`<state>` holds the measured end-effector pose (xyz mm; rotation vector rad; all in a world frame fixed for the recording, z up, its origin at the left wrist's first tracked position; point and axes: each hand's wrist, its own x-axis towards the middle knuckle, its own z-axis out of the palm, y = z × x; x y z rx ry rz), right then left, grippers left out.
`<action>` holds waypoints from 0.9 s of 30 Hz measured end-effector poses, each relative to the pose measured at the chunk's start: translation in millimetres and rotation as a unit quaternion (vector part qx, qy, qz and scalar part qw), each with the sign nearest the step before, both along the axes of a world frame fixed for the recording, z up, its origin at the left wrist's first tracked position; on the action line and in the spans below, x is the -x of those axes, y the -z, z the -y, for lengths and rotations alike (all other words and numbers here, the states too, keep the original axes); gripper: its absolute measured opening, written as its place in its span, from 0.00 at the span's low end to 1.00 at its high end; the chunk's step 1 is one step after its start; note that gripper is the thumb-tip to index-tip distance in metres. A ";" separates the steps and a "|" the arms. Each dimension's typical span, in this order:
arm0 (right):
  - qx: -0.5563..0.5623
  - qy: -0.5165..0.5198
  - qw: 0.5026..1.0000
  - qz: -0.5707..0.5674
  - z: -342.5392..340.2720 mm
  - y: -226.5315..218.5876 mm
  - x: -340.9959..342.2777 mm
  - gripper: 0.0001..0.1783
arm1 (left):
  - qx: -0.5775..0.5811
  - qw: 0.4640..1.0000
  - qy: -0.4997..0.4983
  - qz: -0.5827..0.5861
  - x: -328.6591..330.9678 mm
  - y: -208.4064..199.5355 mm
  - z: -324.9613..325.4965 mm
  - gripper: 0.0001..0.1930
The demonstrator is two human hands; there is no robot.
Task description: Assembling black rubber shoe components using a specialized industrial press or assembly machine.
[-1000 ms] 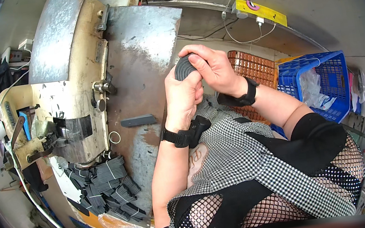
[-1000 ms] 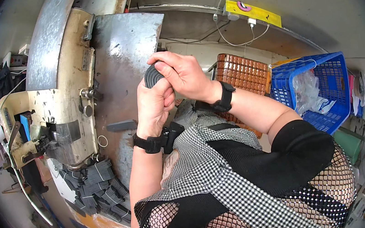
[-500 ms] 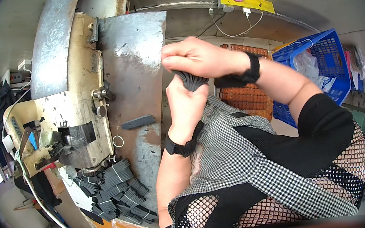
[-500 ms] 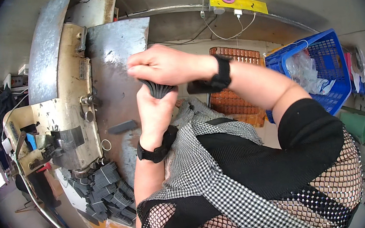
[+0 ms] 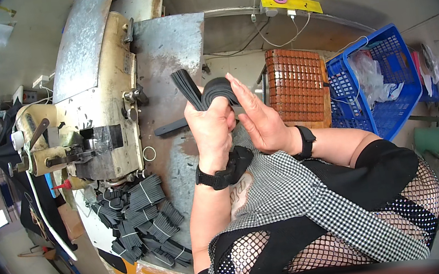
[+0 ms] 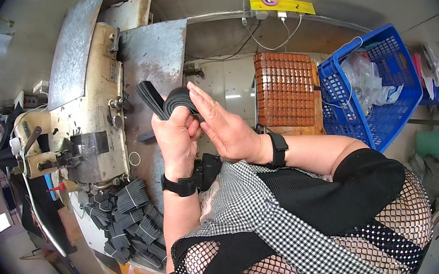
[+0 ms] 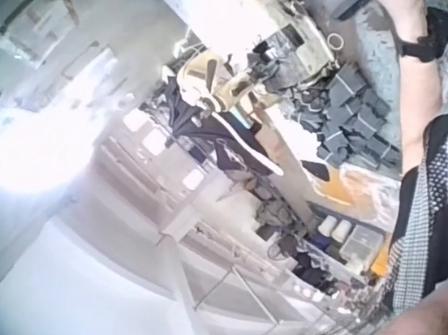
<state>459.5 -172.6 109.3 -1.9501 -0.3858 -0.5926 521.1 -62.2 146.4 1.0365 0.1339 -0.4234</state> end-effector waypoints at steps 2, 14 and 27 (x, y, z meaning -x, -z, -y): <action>0.005 0.013 1.000 0.014 -4.9 -0.5 9.2 0.34 | 0.001 0.999 -0.008 -0.034 -1.3 -5.3 -1.6 0.08; -0.062 0.060 0.995 -0.048 14.3 -25.8 10.6 0.30 | 0.026 0.999 0.019 -0.028 11.0 -18.8 -7.4 0.09; 0.019 -0.062 0.998 -0.009 2.8 -47.6 1.9 0.29 | -0.004 0.998 0.039 -0.042 9.0 -22.7 -17.3 0.06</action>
